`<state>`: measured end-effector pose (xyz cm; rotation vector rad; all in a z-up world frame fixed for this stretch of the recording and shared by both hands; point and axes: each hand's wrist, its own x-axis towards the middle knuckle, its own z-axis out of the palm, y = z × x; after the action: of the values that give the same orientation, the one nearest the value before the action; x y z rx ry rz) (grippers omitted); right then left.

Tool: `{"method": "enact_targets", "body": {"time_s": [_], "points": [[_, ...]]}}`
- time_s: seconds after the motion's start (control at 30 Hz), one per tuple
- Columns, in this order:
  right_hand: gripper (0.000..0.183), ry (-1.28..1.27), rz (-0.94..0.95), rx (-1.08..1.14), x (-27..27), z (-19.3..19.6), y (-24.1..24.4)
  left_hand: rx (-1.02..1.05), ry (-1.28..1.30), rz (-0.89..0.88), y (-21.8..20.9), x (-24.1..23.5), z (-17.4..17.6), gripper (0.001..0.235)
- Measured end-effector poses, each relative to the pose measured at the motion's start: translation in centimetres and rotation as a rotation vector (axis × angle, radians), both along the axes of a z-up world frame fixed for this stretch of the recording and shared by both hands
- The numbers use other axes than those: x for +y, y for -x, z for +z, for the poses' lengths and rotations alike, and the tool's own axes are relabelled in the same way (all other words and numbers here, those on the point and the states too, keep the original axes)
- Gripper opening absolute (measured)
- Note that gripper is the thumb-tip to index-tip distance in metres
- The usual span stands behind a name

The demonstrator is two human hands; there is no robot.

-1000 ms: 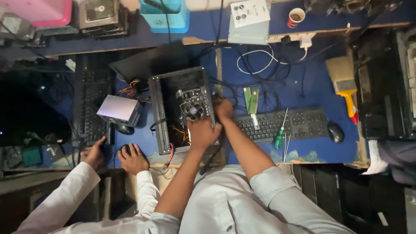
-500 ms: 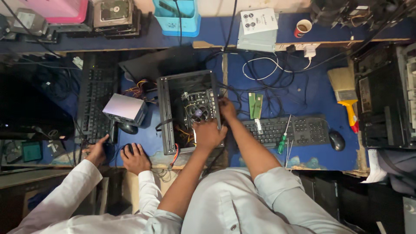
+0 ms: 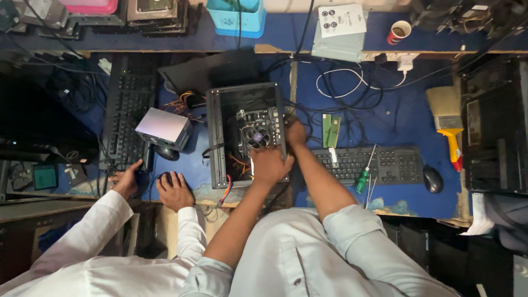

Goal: The person disassembles a desktop computer using a screwdriver, removing the power supply and motherboard from the case. They place the components on the workbench and continue to manipulate the motherboard and cables.

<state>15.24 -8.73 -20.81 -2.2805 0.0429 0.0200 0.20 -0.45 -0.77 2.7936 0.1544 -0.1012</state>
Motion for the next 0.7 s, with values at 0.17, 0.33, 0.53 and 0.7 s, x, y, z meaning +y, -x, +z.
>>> {"method": "enact_targets", "body": {"time_s": [0.17, 0.33, 0.53, 0.7], "points": [[0.026, -0.271, -0.194, -0.339, -0.5, 1.6, 0.0, -0.104, 0.129, 0.031, 0.0, 0.5, 0.8, 0.057], [0.024, -0.920, 0.055, 0.193, -2.0, 8.6, 1.5, -0.480, 0.653, 0.203, -0.4, 1.2, 2.1, 0.038], [0.014, -0.994, 0.254, 0.413, -0.2, 15.0, 6.3, -0.748, 0.869, 0.256, -1.2, 2.9, 3.3, 0.024], [0.013, -1.012, 0.266, 0.507, 2.1, 16.3, 6.9, -0.774, 0.880, 0.393, -0.9, 4.2, 3.6, 0.022]]}}
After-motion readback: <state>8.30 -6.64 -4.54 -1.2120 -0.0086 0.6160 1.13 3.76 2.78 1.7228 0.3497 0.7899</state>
